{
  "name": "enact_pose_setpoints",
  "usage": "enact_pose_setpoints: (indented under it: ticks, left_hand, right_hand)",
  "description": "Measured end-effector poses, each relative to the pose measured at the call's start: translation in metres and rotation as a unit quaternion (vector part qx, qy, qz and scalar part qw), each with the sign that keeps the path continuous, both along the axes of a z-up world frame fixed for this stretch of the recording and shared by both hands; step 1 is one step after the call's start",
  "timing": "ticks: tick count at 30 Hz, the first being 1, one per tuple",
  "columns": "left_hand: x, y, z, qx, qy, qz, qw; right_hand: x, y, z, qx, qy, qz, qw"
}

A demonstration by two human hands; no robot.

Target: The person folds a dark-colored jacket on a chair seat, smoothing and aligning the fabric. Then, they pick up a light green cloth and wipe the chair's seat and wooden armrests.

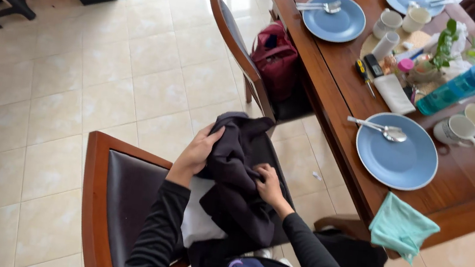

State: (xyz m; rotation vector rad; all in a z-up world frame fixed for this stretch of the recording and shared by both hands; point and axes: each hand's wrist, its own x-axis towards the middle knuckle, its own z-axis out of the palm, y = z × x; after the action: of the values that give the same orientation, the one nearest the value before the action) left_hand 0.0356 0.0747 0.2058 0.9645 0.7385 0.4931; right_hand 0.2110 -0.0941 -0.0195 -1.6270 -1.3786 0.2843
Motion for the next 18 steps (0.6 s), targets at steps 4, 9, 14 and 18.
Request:
enact_pose_setpoints:
  ticks: [4, 9, 14, 18]
  left_hand:
    - [-0.045, 0.013, -0.018, -0.020, 0.000, 0.040, 0.999]
    - [-0.088, 0.022, -0.021, 0.033, 0.029, 0.112, 0.993]
    - [-0.081, 0.007, -0.007, 0.225, 0.269, -0.017, 0.936]
    - [-0.068, 0.004, -0.022, 0.306, 0.248, 0.000, 0.919]
  right_hand:
    - [0.030, -0.001, 0.024, -0.027, 0.213, -0.014, 0.977]
    - [0.074, -0.013, 0.087, 0.010, 0.399, -0.018, 0.917]
    - [0.077, -0.023, 0.080, 0.012, 0.391, -0.010, 0.920]
    - [0.076, -0.041, 0.054, -0.105, 0.307, -0.056, 0.944]
